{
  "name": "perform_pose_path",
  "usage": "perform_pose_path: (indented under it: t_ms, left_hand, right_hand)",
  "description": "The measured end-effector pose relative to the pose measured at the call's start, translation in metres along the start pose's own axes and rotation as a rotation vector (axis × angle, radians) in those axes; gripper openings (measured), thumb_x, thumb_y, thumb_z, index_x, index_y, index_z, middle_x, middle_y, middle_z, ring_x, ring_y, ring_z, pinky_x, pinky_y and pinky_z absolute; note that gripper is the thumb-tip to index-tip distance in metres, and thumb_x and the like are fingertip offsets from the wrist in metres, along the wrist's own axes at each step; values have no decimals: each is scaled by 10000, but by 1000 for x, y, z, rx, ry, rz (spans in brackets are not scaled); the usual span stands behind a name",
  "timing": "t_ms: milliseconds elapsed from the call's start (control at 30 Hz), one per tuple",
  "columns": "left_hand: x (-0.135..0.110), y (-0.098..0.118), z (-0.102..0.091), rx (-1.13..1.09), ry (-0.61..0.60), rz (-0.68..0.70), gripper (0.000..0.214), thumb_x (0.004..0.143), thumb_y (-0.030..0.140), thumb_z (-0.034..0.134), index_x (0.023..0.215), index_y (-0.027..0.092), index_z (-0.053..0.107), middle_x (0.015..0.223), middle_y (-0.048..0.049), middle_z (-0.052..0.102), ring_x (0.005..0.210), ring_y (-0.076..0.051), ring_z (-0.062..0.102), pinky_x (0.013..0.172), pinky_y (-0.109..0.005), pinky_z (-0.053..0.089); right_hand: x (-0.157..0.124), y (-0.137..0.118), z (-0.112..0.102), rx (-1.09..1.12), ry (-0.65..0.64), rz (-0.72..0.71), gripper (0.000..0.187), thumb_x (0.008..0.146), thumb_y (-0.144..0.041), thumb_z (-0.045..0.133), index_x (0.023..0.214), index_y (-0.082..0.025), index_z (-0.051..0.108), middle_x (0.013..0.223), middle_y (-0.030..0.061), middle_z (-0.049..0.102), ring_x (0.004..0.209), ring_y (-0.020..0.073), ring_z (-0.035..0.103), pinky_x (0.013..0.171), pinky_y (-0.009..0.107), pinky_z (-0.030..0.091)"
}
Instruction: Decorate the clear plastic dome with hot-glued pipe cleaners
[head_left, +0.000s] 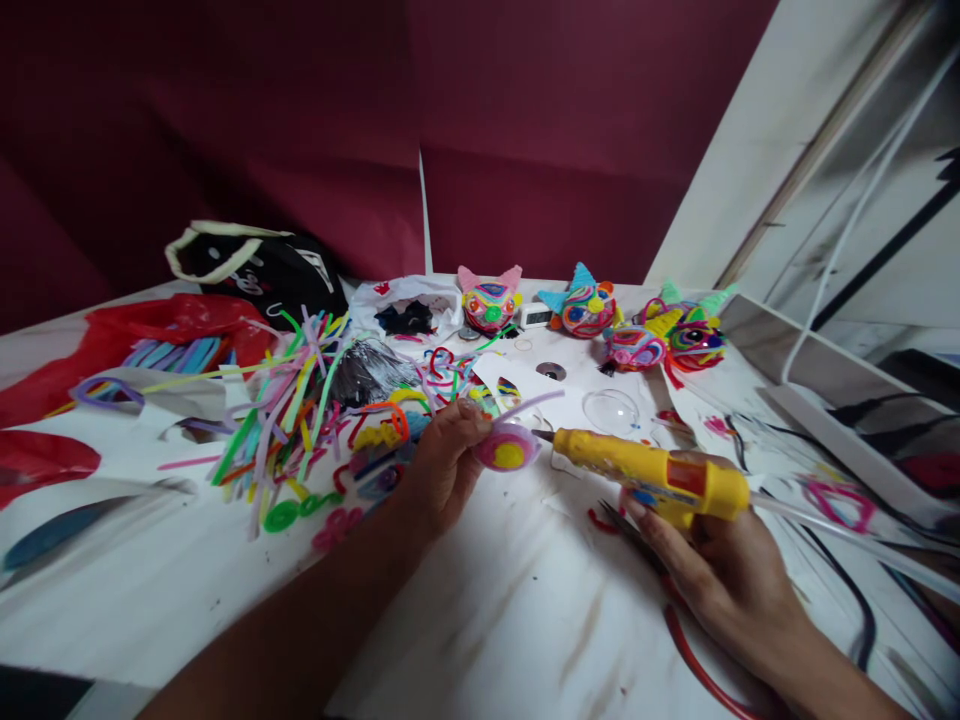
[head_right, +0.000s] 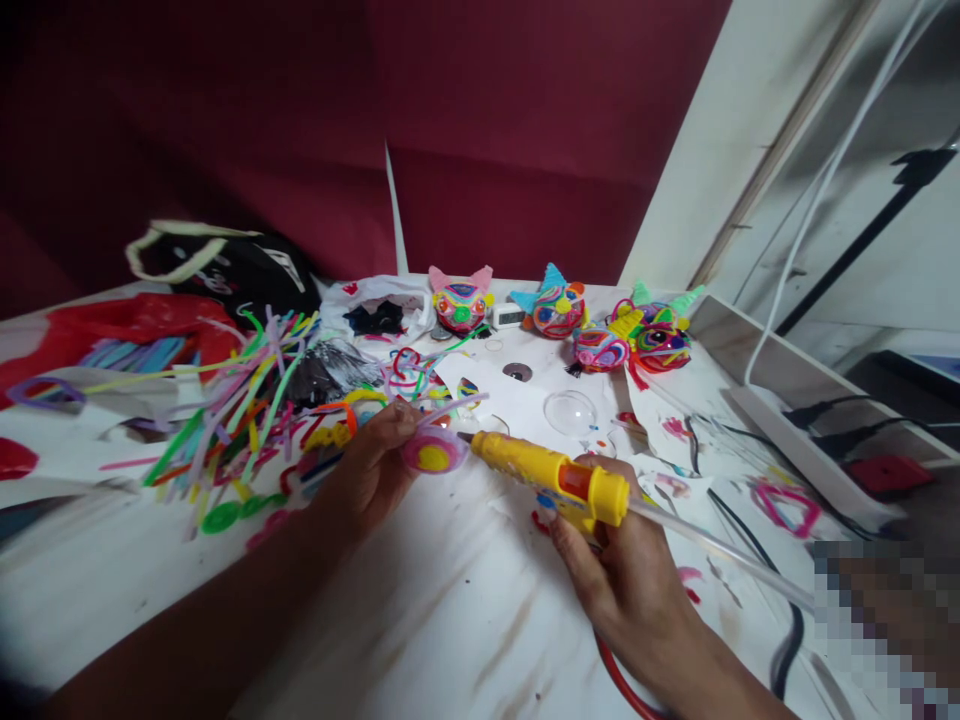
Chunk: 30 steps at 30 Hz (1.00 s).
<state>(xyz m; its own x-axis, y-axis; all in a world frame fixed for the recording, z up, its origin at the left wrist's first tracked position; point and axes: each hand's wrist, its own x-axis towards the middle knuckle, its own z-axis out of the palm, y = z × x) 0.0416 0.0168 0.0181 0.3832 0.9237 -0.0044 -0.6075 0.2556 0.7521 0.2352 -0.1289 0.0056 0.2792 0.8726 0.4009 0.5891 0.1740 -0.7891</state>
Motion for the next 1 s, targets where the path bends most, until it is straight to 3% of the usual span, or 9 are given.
perform_pose_path:
  t_ms: [200,467,700,1000]
  left_hand:
    - [-2,-2,1,94,3,24,232,554,163,746,571,150,514,569,54,457,545,-64,392,533,-191,344]
    - [-5,-1,7,221,53,72,202,522,142,719,588,151,528,563,63,475,549,-56,384,529,-182,318]
    - [-6,-3,7,318,73,98,209,533,146,717,598,163,519,555,74,463,543,-60,369,509,-194,292]
    - [-8,-2,8,390,78,121,203,546,144,704,583,167,506,533,79,436,527,-57,337,495,-201,259]
  right_hand:
    - [0,1,-2,-46,-10,-15,163,882,-369,592,969,-232,607,830,62,661,700,206,652,596,297,568]
    - [-6,9,0,-16,-73,47,167,905,-349,586,1035,-245,599,1017,78,659,859,219,664,739,323,564]
    - [-7,8,3,-15,-79,-57,122,936,-286,553,1057,-289,559,964,37,641,828,178,642,724,284,539]
    - [-8,12,1,-132,-58,-142,147,927,-253,554,1073,-268,553,972,39,634,791,171,638,681,279,540]
